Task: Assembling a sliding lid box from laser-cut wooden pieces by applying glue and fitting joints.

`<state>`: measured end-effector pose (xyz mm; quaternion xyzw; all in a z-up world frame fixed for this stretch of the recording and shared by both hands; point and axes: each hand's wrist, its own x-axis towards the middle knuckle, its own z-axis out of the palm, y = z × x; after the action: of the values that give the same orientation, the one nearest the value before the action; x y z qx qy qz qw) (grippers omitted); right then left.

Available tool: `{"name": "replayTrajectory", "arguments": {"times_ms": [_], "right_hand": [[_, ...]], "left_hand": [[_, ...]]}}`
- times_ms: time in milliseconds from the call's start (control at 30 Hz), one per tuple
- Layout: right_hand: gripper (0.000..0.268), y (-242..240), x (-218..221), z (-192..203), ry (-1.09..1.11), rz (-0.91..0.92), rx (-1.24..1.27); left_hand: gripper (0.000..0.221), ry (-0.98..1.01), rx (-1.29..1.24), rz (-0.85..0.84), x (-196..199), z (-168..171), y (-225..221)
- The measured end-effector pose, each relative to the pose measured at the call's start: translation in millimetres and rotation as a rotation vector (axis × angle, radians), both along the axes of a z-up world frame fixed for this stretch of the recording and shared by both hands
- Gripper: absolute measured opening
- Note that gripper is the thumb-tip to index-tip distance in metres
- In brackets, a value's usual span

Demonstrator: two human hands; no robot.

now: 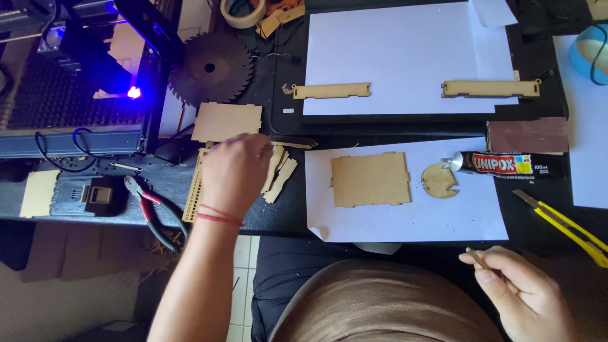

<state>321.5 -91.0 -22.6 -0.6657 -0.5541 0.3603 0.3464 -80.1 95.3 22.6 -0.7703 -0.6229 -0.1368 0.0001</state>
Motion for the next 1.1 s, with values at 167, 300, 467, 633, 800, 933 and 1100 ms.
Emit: {"name": "replayTrajectory", "arguments": {"times_ms": [167,300,467,633,800,933,1100], "right_hand": [[0.024,-12.5,7.3,-12.7,0.003,-0.018,-0.055],[0.024,-15.5,7.8,-19.2,-0.014,0.010,-0.022],[0.025,-16.3,6.8,-16.6,-0.028,0.042,-0.010],[0.025,-16.1,3.2,-14.4,0.060,0.054,-0.050],[0.023,-20.3,5.8,-15.0,0.038,0.056,-0.059],[0.020,-23.0,6.7,-12.6,-0.037,0.013,-0.086],[0.024,-21.0,8.6,-19.1,-0.013,0.064,-0.031]], "left_hand": [[0.037,0.159,-0.300,0.239,3.8,8.5,-9.0],[0.033,0.108,-0.386,0.264,6.0,9.0,-14.1],[0.043,0.179,-0.344,0.227,4.6,11.5,-13.0],[0.025,-0.042,-0.143,-0.036,10.2,9.7,8.5],[0.003,0.068,0.139,-0.278,7.0,-14.3,25.2],[0.012,0.044,0.283,-0.355,0.6,-28.9,30.4],[0.011,0.055,0.202,-0.379,0.0,-24.3,34.0]]}}
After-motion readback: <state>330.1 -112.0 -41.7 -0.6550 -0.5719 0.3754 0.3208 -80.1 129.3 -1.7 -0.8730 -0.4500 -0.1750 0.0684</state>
